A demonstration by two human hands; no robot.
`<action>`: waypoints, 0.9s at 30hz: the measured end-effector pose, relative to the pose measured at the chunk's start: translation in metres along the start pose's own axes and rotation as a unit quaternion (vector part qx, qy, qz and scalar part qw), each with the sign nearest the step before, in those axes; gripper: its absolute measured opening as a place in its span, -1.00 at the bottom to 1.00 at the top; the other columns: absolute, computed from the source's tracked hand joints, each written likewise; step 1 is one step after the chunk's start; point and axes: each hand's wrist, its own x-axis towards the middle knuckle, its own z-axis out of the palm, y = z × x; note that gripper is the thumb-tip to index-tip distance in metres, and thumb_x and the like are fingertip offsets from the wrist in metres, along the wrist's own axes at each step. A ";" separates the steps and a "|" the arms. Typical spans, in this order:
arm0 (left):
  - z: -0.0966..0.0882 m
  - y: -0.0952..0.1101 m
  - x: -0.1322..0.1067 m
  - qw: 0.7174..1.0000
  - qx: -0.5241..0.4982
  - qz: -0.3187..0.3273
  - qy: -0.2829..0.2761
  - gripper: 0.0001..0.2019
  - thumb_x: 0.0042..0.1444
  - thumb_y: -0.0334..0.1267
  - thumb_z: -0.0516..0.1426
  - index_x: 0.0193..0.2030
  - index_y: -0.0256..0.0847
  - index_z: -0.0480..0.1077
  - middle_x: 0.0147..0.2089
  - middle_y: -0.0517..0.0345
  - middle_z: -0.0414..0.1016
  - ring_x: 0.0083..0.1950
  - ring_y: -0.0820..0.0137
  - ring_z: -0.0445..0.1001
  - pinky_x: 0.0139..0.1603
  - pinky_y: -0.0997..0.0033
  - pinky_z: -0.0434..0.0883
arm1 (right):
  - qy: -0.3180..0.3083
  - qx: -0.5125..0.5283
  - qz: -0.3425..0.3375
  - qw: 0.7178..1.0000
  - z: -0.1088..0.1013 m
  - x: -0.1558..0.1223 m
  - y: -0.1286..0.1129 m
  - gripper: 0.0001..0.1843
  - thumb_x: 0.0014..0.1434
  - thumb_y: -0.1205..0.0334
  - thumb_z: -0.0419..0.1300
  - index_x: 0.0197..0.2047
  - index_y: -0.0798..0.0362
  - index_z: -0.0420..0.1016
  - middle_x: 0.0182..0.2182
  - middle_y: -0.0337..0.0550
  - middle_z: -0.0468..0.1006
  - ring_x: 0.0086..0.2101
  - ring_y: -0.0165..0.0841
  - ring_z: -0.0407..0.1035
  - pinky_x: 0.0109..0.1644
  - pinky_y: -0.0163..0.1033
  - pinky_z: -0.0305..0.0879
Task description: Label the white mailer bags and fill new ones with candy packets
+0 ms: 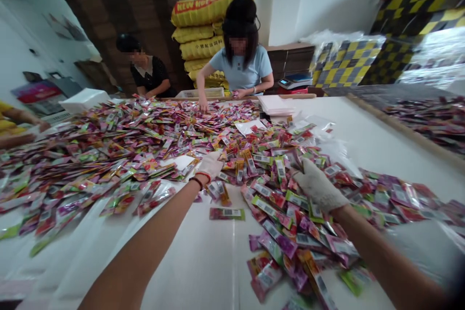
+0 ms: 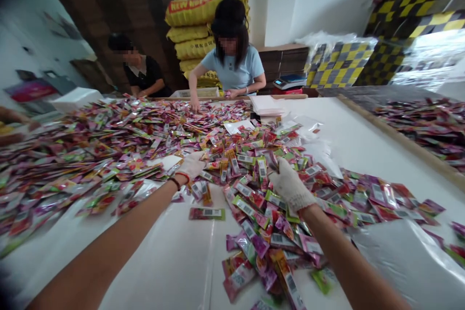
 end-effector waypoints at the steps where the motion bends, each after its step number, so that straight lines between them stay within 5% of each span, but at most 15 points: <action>1: 0.001 0.001 0.001 1.000 0.014 0.011 -0.005 -0.88 0.05 -0.32 0.05 -0.30 -0.18 0.40 -0.32 0.13 0.47 -0.26 0.38 0.40 -0.25 0.46 0.29 | 0.002 -0.051 0.016 0.999 0.007 0.001 -0.001 -0.70 0.07 -0.02 0.07 -0.27 0.04 0.30 -0.52 -0.19 0.43 -0.51 -0.36 0.28 -0.47 -0.32 0.15; 4: 0.010 0.002 0.007 0.997 0.059 0.042 -0.016 -0.85 -0.03 -0.31 0.11 -0.26 -0.17 0.41 -0.19 0.10 0.46 -0.16 0.35 0.42 -0.16 0.45 0.32 | -0.021 -0.164 0.081 0.983 0.029 0.009 0.003 -0.55 0.04 -0.14 0.11 -0.19 0.07 0.34 -0.43 -0.03 0.50 -0.40 -0.23 0.38 -0.40 -0.26 0.17; 8: 0.020 0.002 0.010 0.994 0.089 0.058 -0.011 -0.80 -0.05 -0.37 0.10 -0.23 -0.20 0.42 -0.08 0.00 0.40 -0.08 0.27 0.42 -0.06 0.36 0.34 | -0.040 -0.167 0.089 0.981 0.044 0.020 0.016 -0.65 0.05 0.06 0.11 -0.15 0.09 0.42 -0.32 0.03 0.54 -0.30 -0.20 0.42 -0.30 -0.24 0.20; 13: -0.005 0.001 -0.002 0.994 0.083 0.071 0.028 -0.78 0.03 -0.36 0.06 -0.15 -0.22 0.36 0.00 -0.03 0.38 0.02 0.26 0.36 0.04 0.35 0.30 | 0.015 0.026 0.060 0.998 0.024 0.017 0.021 -0.71 0.03 0.07 0.08 -0.27 0.08 0.42 -0.47 -0.21 0.48 -0.44 -0.36 0.34 -0.39 -0.33 0.19; 18: -0.028 0.002 -0.025 0.995 0.067 0.079 -0.007 -0.69 0.15 -0.32 -0.01 0.04 -0.18 0.27 -0.17 0.14 0.49 -0.22 0.44 0.43 -0.21 0.53 0.35 | 0.007 0.035 -0.040 0.999 0.010 0.001 0.005 -0.79 0.02 0.14 0.06 -0.27 0.05 0.34 -0.48 -0.24 0.42 -0.49 -0.39 0.26 -0.42 -0.33 0.17; 22: -0.010 -0.001 -0.031 0.975 0.128 0.153 -0.101 -0.68 0.08 -0.27 0.08 0.01 -0.06 0.32 -0.16 0.18 0.52 -0.21 0.39 0.47 -0.25 0.51 0.34 | -0.080 -0.067 -0.052 0.993 0.037 -0.008 -0.006 -0.72 0.04 0.18 0.08 -0.15 0.06 0.32 -0.44 -0.16 0.47 -0.46 -0.34 0.32 -0.39 -0.30 0.17; 27: 0.016 -0.004 -0.019 0.961 0.189 0.168 -0.116 -0.77 0.12 -0.33 0.01 -0.14 -0.13 0.45 -0.11 -0.04 0.50 -0.08 0.21 0.45 -0.09 0.32 0.32 | -0.165 -0.207 -0.023 0.964 0.075 -0.008 -0.003 -0.68 -0.02 0.12 0.19 -0.19 0.10 0.43 -0.32 0.09 0.55 -0.32 -0.15 0.43 -0.29 -0.20 0.20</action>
